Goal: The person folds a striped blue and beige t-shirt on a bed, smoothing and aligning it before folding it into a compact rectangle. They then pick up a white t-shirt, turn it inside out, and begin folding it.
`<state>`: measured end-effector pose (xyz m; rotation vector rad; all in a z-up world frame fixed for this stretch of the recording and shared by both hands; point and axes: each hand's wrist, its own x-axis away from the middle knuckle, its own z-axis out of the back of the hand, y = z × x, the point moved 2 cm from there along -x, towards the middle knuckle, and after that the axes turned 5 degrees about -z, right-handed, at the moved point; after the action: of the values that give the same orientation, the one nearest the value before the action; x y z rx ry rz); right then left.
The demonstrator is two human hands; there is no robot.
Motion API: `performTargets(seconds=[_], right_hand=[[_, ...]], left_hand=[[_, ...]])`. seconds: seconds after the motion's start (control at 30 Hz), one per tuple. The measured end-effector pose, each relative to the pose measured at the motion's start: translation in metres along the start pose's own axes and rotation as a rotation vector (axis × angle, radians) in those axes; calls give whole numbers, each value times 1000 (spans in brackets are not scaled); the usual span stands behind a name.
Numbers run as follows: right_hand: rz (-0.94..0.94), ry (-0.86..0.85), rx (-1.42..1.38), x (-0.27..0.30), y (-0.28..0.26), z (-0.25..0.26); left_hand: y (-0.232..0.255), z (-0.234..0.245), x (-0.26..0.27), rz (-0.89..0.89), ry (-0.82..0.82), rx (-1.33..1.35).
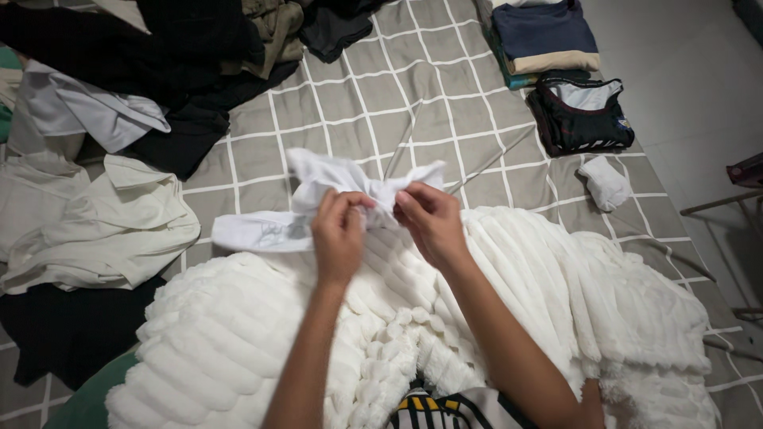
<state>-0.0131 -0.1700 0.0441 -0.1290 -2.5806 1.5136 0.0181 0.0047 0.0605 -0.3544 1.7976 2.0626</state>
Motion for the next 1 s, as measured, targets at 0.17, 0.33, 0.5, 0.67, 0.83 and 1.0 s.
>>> performTargets(seconds=[0.17,0.33,0.5,0.67,0.83,1.0], right_hand=[[107,-9,0,53,-49,-30],[195,30,77,67,-65,-50],[678,163,804,69,-105,-38],[261,-280,899,39,-117,9],[210,-194,740,34,-115,38],[331,-302,530,30,-143,29]], left_hand=[[92,10,8,-266,21,-110],[116,11,3,-257,13,-159],[103,13,6,-172,-84,-68],[97,19,6,-280,-112,-108],[90,23,3,-414,-110,-369],[81,22,3,-637,-79,-576]])
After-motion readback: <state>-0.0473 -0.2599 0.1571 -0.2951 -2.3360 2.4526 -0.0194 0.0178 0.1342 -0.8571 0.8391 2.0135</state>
